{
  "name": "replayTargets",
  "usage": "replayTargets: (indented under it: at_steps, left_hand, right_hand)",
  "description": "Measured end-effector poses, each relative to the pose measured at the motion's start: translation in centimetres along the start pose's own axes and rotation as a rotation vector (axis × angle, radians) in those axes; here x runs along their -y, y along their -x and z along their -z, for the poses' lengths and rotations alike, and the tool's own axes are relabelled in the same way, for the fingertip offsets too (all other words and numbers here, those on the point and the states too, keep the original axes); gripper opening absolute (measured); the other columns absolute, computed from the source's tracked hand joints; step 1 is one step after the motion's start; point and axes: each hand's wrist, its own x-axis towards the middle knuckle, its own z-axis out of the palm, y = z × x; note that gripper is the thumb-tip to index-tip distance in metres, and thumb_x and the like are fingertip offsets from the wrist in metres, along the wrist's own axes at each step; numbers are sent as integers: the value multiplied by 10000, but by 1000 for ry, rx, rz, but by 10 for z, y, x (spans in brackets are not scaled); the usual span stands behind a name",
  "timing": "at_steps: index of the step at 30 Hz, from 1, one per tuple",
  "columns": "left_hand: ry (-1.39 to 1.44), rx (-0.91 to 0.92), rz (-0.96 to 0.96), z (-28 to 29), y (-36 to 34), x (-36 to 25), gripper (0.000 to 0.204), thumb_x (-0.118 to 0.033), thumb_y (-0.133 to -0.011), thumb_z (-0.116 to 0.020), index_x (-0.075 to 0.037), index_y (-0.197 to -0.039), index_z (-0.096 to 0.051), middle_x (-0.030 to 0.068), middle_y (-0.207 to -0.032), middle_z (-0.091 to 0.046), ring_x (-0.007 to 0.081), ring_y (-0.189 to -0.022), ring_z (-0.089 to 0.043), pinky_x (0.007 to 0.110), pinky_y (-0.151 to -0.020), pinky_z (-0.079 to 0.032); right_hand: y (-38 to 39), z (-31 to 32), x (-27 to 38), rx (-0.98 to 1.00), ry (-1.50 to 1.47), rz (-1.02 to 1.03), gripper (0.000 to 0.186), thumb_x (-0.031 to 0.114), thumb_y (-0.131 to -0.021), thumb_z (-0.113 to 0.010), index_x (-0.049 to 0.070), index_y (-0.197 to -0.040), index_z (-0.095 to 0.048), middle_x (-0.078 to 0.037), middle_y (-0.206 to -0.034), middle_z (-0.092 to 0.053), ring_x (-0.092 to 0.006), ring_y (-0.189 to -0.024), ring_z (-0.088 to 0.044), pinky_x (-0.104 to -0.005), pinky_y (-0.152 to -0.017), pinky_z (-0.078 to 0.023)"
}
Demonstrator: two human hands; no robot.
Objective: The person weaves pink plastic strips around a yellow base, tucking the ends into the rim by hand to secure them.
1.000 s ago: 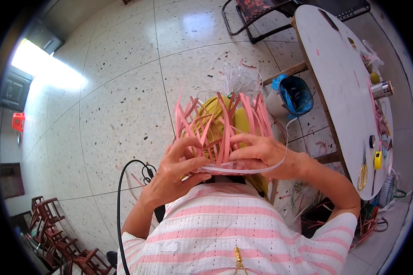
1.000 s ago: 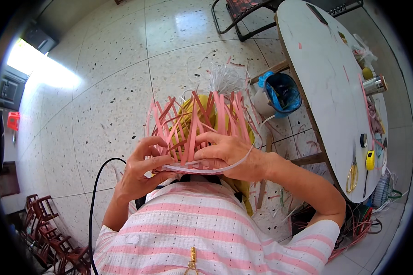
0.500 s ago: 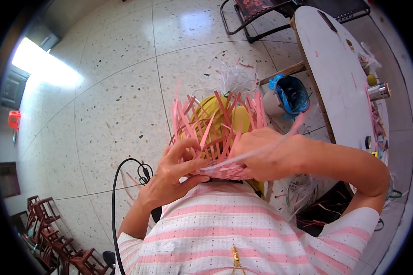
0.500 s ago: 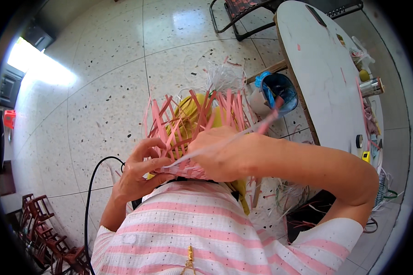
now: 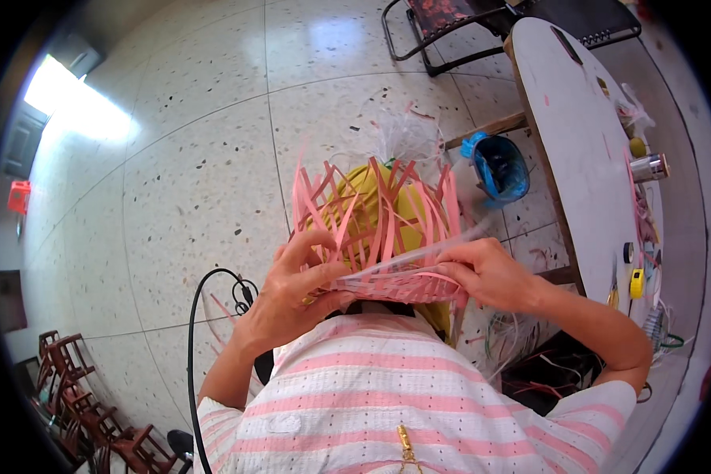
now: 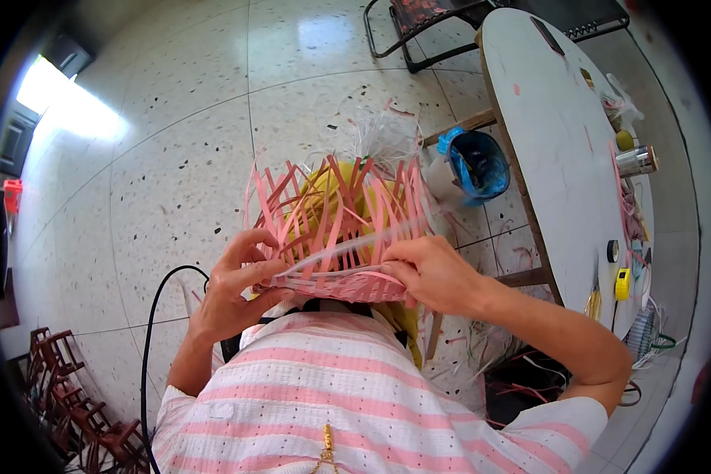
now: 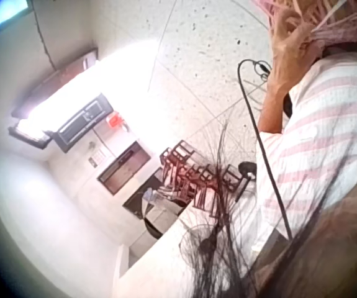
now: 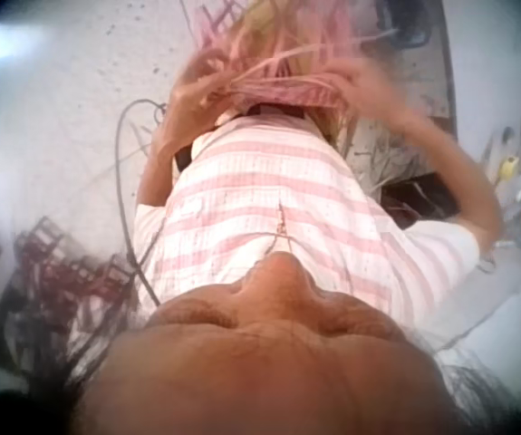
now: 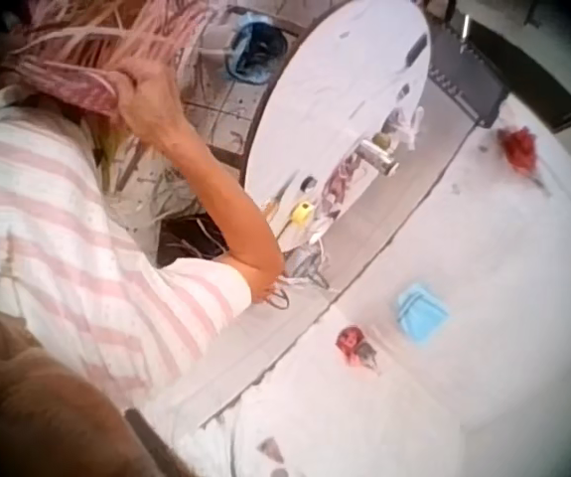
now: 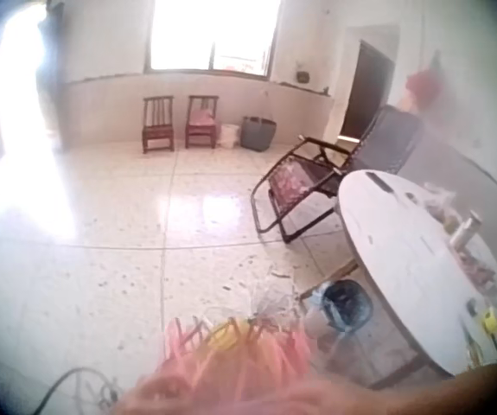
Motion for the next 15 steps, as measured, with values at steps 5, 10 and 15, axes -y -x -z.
replayTargets:
  at_steps: [5, 10, 15]
  left_hand:
    - [7, -80, 82, 0, 6, 5, 419, -26, -697, -891, -99, -1081, -741, 99, -1247, -566, 205, -824, -605, 356, -772, -558]
    - [37, -48, 101, 1, 4, 3, 410, 11, -699, -878, -94, -1072, -746, 104, -1246, -568, 185, -825, -606, 328, -748, -561]
    - [22, -76, 42, -2, 2, 4, 335, -36, -726, -887, -68, -1030, -752, 107, -1184, -582, 127, -740, -590, 275, -620, -534]
  right_hand:
    - [17, -11, 7, -75, -307, -53, 272, 87, -1038, -537, 28, -1303, -567, -94, -801, -721, -107, -537, -647, -256, -465, -486]
    - [22, -7, 4, 196, -567, -286, 224, 110, -1055, -537, 13, -1248, -594, -109, -826, -729, -123, -528, -668, -236, -459, -496]
    - [25, -31, -39, 383, -909, -498, 193, 181, -1068, -561, 11, -1105, -644, -106, -851, -737, -122, -608, -693, -220, -492, -530]
